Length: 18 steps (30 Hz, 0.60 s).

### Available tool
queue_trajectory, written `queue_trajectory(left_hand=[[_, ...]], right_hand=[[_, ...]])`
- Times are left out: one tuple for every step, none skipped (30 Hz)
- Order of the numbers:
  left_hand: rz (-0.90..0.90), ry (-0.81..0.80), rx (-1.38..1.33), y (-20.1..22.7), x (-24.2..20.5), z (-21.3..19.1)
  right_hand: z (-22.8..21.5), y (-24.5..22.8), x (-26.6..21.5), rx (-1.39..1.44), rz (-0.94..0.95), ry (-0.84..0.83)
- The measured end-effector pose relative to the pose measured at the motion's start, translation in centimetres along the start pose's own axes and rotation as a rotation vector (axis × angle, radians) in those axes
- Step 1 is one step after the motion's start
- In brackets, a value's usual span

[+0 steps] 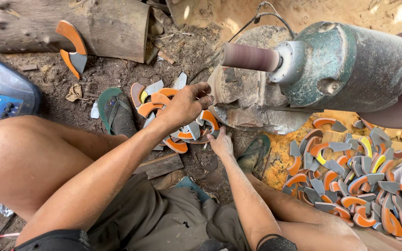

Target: The person sits on the ground and uses a bench grinder to smooth the edges of small, curved wooden pieces. They hold each piece against the rotating grinding wheel, rotating it to work different edges, then place the finished pieces into a pile nearby.

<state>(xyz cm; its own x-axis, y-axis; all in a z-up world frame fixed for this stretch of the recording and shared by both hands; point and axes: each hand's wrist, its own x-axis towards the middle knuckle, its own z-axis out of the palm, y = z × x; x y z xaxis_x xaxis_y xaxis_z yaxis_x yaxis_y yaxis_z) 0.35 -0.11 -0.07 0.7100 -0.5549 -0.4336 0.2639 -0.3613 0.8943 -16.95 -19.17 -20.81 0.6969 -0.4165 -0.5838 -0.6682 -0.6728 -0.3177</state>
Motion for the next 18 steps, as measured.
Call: queue_trajectory(left_hand=[[-0.007,0.005,-0.011,0.0,0.0,-0.1],[-0.011,0.007,-0.023,-0.1,0.2,0.0],[-0.015,0.009,-0.034,-0.3,0.3,0.0],[-0.031,0.013,-0.025,-0.6,0.4,0.1],[-0.047,0.016,-0.015,-1.0,0.5,0.2],[-0.062,0.022,-0.006,-1.5,0.5,0.3],[-0.076,0.033,0.039,-2.0,0.6,0.6],[-0.095,0.052,0.082,-2.6,0.6,0.8],[-0.114,0.07,0.126,-3.1,0.6,1.0],[-0.151,0.016,0.096,-3.5,0.6,1.2],[-0.19,-0.038,0.066,-3.7,0.5,1.4],[-0.226,-0.088,0.037,-3.7,0.4,1.7],[-0.206,-0.107,-0.05,-3.5,0.1,2.1],[-0.181,-0.129,-0.133,-3.1,-0.3,2.5],[-0.155,-0.153,-0.215,-2.4,-0.6,2.8],[-0.101,-0.155,-0.292,-1.4,-0.7,2.7],[-0.045,-0.157,-0.369,-0.4,-0.9,2.4],[0.007,-0.167,-0.447,0.6,-1.1,2.3]], right_hand=[[0.1,0.2,0.1,0.031,-0.004,-0.012],[0.1,0.4,0.3,0.07,-0.026,-0.031],[-0.1,0.6,0.2,0.11,-0.047,-0.05],[-0.5,0.6,0.0,0.151,-0.065,-0.066],[-0.7,0.3,-0.5,0.204,-0.014,-0.13],[-1.0,-0.3,-1.3,0.256,0.035,-0.195],[-1.7,-1.1,-2.1,0.308,0.081,-0.26],[-2.6,-2.1,-2.9,0.314,0.055,-0.276],[-3.8,-3.2,-4.1,0.321,0.029,-0.292],[-5.2,-4.4,-5.5,0.33,0.006,-0.306],[-6.7,-5.6,-6.9,0.28,-0.049,-0.245],[-8.5,-6.9,-8.1,0.227,-0.107,-0.181],[-10.3,-8.1,-9.4,0.174,-0.163,-0.117],[-12.0,-9.2,-10.8,0.109,-0.321,0.032],[-13.6,-10.1,-12.3,0.04,-0.477,0.182],[-15.0,-11.1,-13.4,-0.031,-0.635,0.333],[-16.3,-11.9,-14.2,-0.018,-0.563,0.29],[-17.5,-12.3,-15.1,-0.004,-0.484,0.246]])
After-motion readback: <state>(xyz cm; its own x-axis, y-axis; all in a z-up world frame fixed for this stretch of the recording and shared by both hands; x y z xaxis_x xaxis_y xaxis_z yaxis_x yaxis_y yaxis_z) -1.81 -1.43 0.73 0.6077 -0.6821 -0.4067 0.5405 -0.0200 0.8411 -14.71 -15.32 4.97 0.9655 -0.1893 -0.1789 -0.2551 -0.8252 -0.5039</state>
